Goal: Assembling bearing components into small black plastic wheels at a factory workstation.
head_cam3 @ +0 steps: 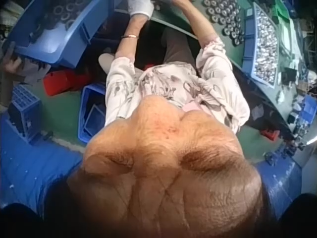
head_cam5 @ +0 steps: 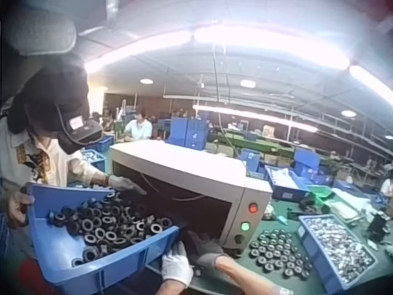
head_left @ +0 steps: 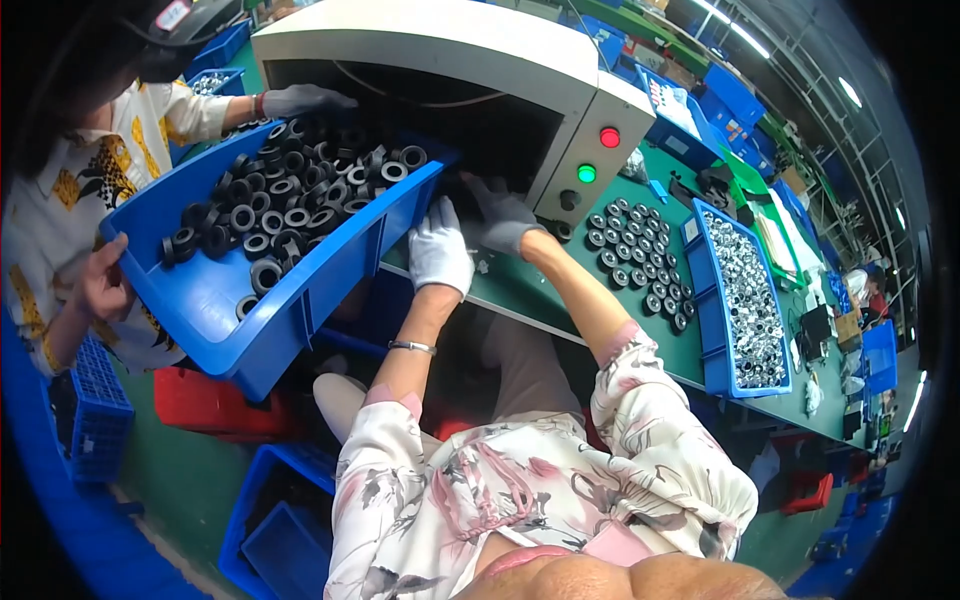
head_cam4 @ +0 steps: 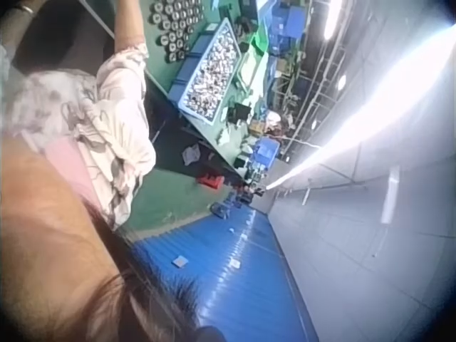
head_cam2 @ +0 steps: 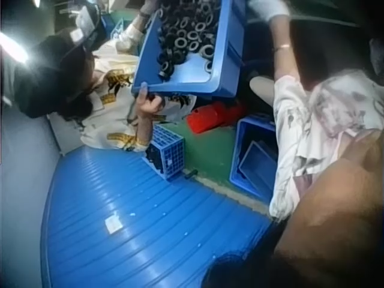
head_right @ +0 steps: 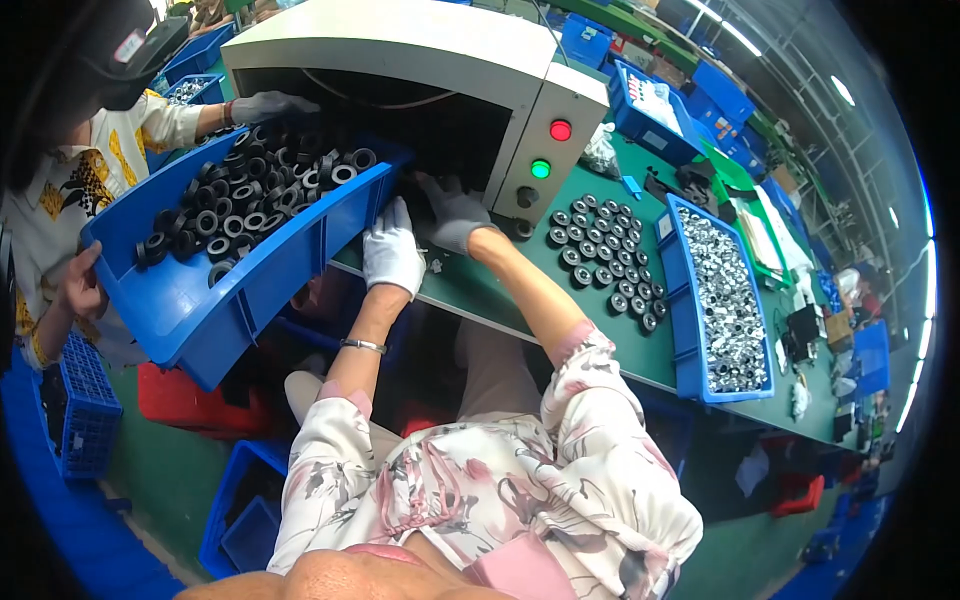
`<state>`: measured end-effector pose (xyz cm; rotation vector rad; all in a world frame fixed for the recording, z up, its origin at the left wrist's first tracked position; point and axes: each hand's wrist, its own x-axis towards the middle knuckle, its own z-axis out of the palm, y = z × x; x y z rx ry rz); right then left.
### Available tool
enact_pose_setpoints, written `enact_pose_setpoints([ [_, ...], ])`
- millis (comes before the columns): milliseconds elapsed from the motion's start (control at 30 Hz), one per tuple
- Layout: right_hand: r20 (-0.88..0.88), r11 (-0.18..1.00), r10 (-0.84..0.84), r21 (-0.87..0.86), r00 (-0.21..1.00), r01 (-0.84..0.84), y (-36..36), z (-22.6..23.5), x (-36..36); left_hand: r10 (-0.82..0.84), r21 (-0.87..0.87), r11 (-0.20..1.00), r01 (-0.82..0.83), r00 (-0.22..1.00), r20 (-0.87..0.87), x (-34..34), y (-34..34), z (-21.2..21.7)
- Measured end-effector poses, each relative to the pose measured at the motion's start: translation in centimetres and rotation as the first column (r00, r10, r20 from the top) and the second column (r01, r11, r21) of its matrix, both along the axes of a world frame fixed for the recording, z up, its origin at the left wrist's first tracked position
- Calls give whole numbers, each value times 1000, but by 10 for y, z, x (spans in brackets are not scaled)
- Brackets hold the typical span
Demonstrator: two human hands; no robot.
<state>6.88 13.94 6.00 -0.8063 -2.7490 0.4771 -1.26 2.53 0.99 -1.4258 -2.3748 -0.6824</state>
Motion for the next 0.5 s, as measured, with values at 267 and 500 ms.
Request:
enact_pose_setpoints([
  [267, -134, 987, -149, 32, 980, 154, 17, -17, -39, -37, -16, 999, 38, 998, 40, -2, 0, 5],
  [500, -188, 982, -182, 12, 965, 188, 27, -19, -74, -32, 1, 999, 32, 999, 32, -5, 2, -2],
])
